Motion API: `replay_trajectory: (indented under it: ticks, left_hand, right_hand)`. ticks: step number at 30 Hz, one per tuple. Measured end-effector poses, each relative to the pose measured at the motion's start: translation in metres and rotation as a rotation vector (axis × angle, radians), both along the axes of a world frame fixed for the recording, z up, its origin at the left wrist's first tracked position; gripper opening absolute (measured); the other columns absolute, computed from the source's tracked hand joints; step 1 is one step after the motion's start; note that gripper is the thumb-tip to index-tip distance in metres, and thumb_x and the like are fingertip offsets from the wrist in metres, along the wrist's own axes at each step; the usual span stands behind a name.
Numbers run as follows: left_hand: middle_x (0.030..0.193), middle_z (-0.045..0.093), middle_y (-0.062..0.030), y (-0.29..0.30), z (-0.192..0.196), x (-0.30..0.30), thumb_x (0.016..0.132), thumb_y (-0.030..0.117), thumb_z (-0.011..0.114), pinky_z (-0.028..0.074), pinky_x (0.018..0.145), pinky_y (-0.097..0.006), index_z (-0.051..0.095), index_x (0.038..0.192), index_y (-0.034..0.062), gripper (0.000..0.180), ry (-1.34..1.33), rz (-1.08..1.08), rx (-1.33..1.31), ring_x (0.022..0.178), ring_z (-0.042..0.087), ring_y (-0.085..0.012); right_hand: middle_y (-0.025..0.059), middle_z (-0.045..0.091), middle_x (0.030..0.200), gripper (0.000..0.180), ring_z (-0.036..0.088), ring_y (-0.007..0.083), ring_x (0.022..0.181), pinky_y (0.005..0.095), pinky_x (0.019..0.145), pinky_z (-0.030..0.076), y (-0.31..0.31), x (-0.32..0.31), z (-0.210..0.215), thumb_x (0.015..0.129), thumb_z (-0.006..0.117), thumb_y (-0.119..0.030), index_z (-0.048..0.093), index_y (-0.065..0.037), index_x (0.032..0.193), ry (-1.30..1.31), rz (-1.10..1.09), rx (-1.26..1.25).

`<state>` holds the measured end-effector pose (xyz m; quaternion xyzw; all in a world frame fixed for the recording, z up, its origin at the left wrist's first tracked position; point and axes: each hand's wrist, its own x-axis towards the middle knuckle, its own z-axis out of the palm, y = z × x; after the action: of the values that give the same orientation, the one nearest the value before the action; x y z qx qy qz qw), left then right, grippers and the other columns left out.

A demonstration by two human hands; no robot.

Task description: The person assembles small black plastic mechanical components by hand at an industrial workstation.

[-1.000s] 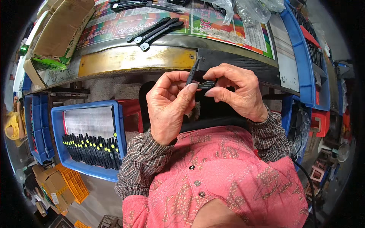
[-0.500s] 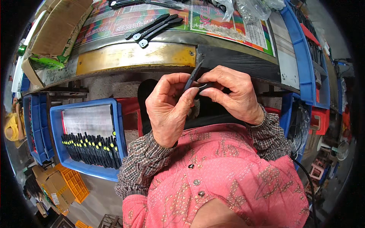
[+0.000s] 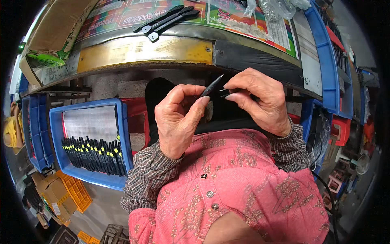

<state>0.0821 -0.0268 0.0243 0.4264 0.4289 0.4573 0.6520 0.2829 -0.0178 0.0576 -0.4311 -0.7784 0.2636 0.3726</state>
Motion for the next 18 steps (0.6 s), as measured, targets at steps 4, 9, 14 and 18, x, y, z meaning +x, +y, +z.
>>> replay_trajectory:
  ticks: [4,9,14,18]
  left_hand:
    - [0.084,0.064,-0.0012,-0.002,-0.006,-0.003,0.084,-0.001,0.07,0.043,0.059,-0.018,0.065,0.096,-0.0014,0.013,0.334,0.012,0.316,0.068,0.055,-0.0049]
    - [0.082,0.064,-0.0101,-0.001,-0.012,-0.003,0.074,-0.007,0.072,0.046,0.059,-0.025,0.066,0.093,0.0012,0.022,0.546,0.046,0.758,0.068,0.061,-0.0177]
    - [0.083,0.065,-0.0105,-0.005,-0.012,-0.004,0.074,-0.006,0.073,0.049,0.06,-0.028,0.066,0.093,0.0018,0.022,0.616,0.026,0.762,0.07,0.062,-0.0201]
    - [0.082,0.065,-0.0111,-0.004,-0.016,-0.005,0.072,-0.006,0.073,0.05,0.062,-0.031,0.067,0.093,0.0026,0.024,0.649,0.036,0.845,0.071,0.063,-0.0229]
  right_hand:
    - [0.0099,0.06,0.081,0.024,0.059,0.0208,0.068,0.0299,0.058,0.047,-0.001,-0.002,0.004,0.073,0.073,0.003,0.065,0.0,0.095,0.018,-0.044,0.0]
    - [0.0105,0.06,0.084,0.024,0.06,0.0201,0.069,0.0285,0.058,0.048,-0.002,-0.003,0.001,0.073,0.073,0.002,0.065,0.0,0.095,-0.002,-0.036,-0.028]
    - [0.0106,0.06,0.083,0.02,0.06,0.0211,0.069,0.0287,0.057,0.047,-0.001,-0.003,-0.009,0.074,0.073,0.0,0.065,0.0,0.093,0.008,0.042,-0.067]
    - [0.0097,0.059,0.08,0.018,0.059,0.0195,0.068,0.0283,0.057,0.047,-0.002,-0.003,-0.013,0.075,0.073,-0.001,0.065,0.0,0.092,0.033,0.052,-0.125]
